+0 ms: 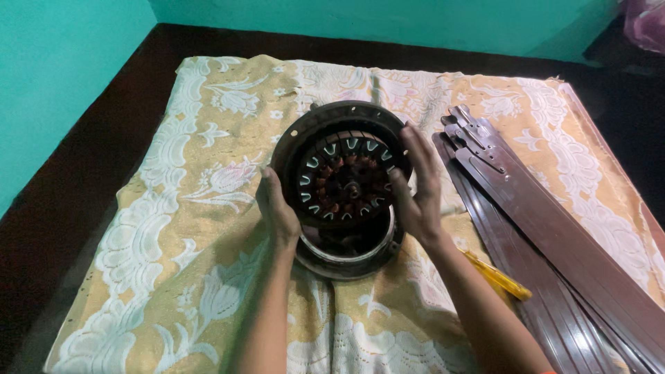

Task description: The person assembles a ceiling fan motor by inserting a metal shaft into the motor housing, aligning internal components, and securing them with a screwdriver. The person repeatedly adjusts and tightens the assembly on a table.

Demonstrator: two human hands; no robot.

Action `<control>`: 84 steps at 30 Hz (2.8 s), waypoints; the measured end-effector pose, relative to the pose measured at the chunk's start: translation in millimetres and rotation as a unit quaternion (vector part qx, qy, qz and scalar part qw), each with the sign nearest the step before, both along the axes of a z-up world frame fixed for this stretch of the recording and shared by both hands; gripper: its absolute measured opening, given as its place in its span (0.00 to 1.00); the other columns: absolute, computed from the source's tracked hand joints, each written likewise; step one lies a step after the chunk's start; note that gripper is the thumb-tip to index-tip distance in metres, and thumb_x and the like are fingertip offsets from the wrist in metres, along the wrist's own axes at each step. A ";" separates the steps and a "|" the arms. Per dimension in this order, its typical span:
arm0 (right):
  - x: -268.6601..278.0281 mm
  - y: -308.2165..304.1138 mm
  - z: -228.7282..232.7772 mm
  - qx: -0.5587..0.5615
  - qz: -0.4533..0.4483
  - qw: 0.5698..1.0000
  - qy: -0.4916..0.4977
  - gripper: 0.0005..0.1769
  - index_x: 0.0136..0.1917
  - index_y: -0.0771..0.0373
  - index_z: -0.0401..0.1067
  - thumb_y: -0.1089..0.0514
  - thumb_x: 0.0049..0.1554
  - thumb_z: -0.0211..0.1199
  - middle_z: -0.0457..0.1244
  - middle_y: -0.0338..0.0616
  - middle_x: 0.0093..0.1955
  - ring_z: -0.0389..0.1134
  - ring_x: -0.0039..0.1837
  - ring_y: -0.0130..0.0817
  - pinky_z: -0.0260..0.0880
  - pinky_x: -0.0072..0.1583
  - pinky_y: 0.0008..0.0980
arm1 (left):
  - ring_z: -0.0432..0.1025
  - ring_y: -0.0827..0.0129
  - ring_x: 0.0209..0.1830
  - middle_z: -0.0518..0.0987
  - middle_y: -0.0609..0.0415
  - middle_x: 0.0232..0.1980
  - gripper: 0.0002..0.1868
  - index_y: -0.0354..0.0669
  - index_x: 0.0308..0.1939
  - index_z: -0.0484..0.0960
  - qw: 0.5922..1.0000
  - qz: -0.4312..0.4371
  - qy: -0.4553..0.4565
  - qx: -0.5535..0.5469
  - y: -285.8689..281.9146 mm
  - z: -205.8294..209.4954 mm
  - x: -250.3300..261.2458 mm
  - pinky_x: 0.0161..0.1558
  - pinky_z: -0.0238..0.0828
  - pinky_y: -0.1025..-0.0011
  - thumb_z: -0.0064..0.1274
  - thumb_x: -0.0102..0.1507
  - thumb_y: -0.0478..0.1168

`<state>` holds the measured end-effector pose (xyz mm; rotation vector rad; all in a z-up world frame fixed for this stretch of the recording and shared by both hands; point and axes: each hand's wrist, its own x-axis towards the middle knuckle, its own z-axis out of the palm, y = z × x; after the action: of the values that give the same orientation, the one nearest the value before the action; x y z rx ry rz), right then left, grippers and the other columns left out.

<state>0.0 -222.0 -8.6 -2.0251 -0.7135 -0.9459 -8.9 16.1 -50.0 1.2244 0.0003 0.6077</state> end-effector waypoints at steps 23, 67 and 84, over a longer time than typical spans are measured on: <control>-59.8 37.7 15.8 -0.237 0.090 0.954 -0.161 0.15 0.60 0.63 0.77 0.63 0.61 0.72 0.68 0.47 0.61 0.72 0.60 0.38 0.78 0.57 0.38 | 0.75 0.66 0.57 0.81 0.46 0.59 0.36 0.26 0.60 0.79 0.989 -0.066 0.019 -0.132 5.9 -26.8 9.7 0.62 0.69 0.69 0.31 0.75 0.58; 38.8 89.8 100.7 -0.384 -0.111 0.916 0.042 0.51 0.82 0.51 0.63 0.21 0.56 0.55 0.33 0.57 0.85 0.29 0.84 0.55 0.28 0.75 0.75 | 0.69 0.53 0.76 0.72 0.41 0.74 0.19 0.39 0.73 0.73 0.910 0.203 -0.135 0.335 -0.9 16.0 -26.1 0.74 0.69 0.62 0.47 0.77 0.38; -52.7 92.5 26.8 -0.559 0.147 0.813 -0.069 0.23 0.55 0.59 0.78 0.39 0.62 0.59 0.58 0.53 0.66 0.51 0.81 0.52 0.38 0.81 0.65 | 0.78 0.56 0.57 0.81 0.34 0.59 0.49 0.35 0.77 0.63 0.980 -0.099 -0.054 -0.166 28.8 -15.2 -11.5 0.59 0.74 0.67 0.18 0.70 0.71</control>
<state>-52.7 -129.5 18.2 -2.6644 -1.9391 -0.4795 -20.4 44.9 -65.2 0.8538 -0.1063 0.4758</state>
